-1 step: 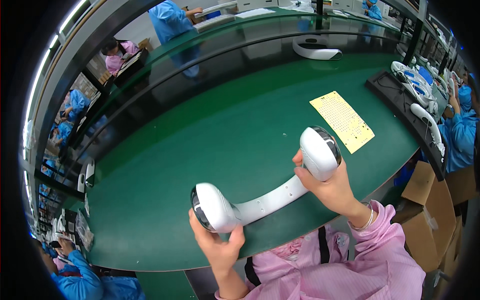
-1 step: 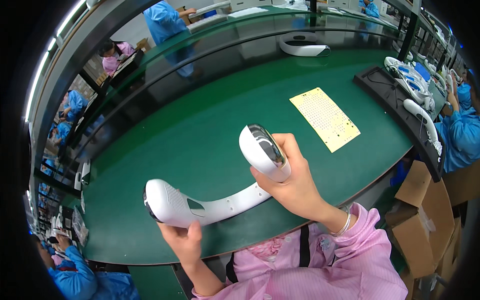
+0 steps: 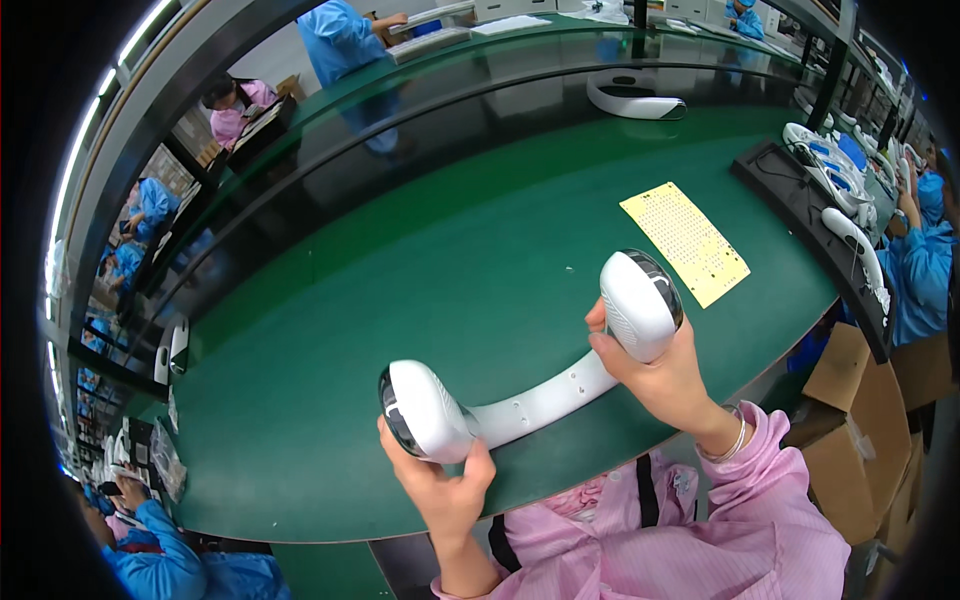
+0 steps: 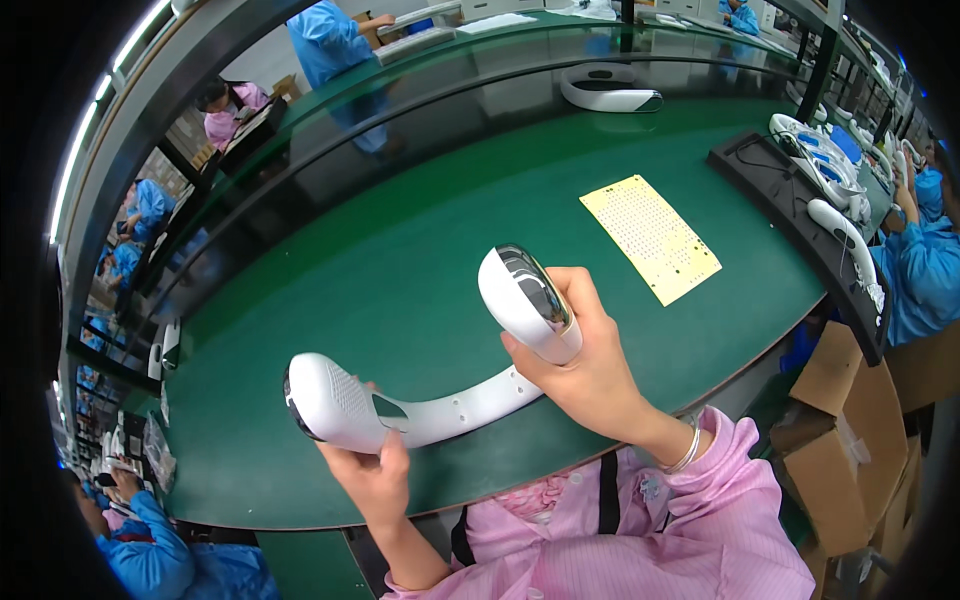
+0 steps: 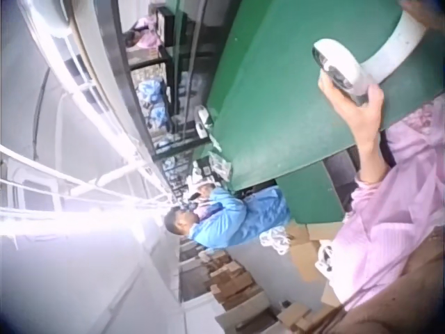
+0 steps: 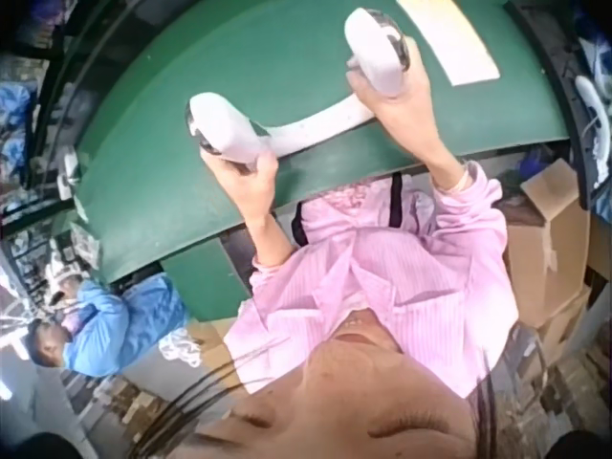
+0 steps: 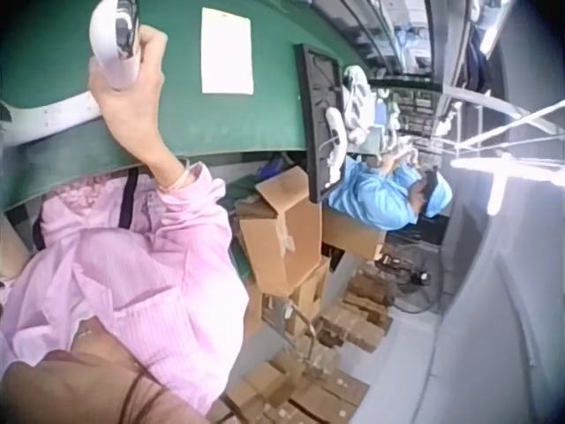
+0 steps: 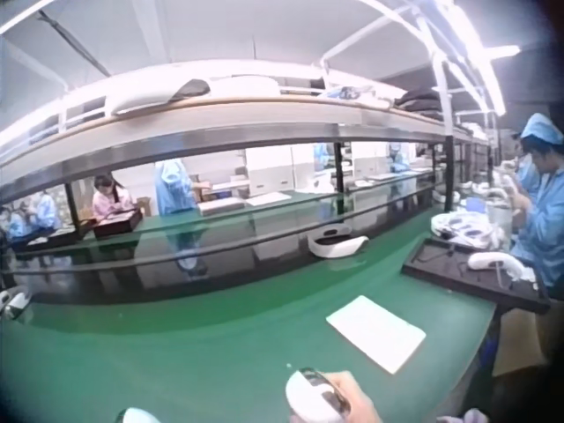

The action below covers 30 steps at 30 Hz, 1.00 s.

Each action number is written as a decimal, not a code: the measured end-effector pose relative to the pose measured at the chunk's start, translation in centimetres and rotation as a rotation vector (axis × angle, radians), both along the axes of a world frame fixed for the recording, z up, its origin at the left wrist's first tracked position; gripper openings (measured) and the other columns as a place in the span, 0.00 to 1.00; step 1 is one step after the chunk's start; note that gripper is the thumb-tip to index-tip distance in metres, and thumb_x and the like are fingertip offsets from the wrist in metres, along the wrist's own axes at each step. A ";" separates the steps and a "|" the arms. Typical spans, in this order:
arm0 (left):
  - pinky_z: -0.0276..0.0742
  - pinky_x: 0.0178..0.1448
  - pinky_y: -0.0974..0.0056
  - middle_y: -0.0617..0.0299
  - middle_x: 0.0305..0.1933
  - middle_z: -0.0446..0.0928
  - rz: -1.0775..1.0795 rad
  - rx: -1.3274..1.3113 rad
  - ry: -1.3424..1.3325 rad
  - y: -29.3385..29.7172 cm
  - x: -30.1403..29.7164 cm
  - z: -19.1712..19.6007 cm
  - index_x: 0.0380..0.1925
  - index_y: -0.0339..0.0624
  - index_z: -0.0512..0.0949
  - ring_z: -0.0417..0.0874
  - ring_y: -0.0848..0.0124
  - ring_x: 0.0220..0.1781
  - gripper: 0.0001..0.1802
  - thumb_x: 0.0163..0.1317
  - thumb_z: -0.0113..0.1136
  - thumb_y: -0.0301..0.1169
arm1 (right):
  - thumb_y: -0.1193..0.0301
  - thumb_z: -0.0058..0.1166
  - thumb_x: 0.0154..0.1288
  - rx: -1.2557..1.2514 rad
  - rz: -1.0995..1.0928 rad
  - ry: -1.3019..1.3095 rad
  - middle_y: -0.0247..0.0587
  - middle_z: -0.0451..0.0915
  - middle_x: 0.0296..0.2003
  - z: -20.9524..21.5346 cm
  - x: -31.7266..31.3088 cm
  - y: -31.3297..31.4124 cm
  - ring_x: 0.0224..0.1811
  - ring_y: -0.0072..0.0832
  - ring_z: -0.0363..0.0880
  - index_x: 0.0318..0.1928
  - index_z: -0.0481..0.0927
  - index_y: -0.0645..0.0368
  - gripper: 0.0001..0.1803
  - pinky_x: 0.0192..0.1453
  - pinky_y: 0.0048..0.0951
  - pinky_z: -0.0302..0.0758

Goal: Inspecting and assembling white electronic neck massager devices at a factory workstation production line.

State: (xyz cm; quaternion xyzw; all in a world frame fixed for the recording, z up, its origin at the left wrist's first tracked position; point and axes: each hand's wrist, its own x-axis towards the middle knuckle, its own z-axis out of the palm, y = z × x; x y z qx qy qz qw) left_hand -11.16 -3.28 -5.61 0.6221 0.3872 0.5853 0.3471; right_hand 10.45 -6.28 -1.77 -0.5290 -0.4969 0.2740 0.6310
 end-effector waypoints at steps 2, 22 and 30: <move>0.69 0.56 0.59 0.50 0.55 0.66 0.038 0.006 -0.018 0.6 1.5 0.0 0.58 0.32 0.57 0.75 0.62 0.51 0.35 0.47 0.55 0.19 | 0.80 0.58 0.54 0.014 -0.009 0.006 0.37 0.76 0.40 -0.4 -0.3 0.1 0.40 0.18 0.75 0.52 0.65 0.63 0.25 0.44 0.22 0.72; 0.76 0.48 0.53 0.53 0.38 0.72 -0.236 0.054 -0.230 1.5 0.3 -1.5 0.47 0.39 0.61 0.77 0.61 0.41 0.26 0.49 0.63 0.26 | 0.73 0.64 0.50 0.114 0.240 -0.010 0.38 0.73 0.41 -3.7 2.3 -1.3 0.43 0.22 0.71 0.52 0.65 0.62 0.29 0.47 0.25 0.69; 0.75 0.52 0.49 0.54 0.36 0.74 -0.253 0.166 -0.338 0.9 -0.1 -2.5 0.45 0.42 0.61 0.79 0.59 0.38 0.34 0.48 0.71 0.46 | 0.68 0.67 0.43 0.351 0.293 -0.169 0.45 0.71 0.41 -4.9 2.1 -2.3 0.42 0.32 0.71 0.51 0.64 0.64 0.35 0.47 0.29 0.69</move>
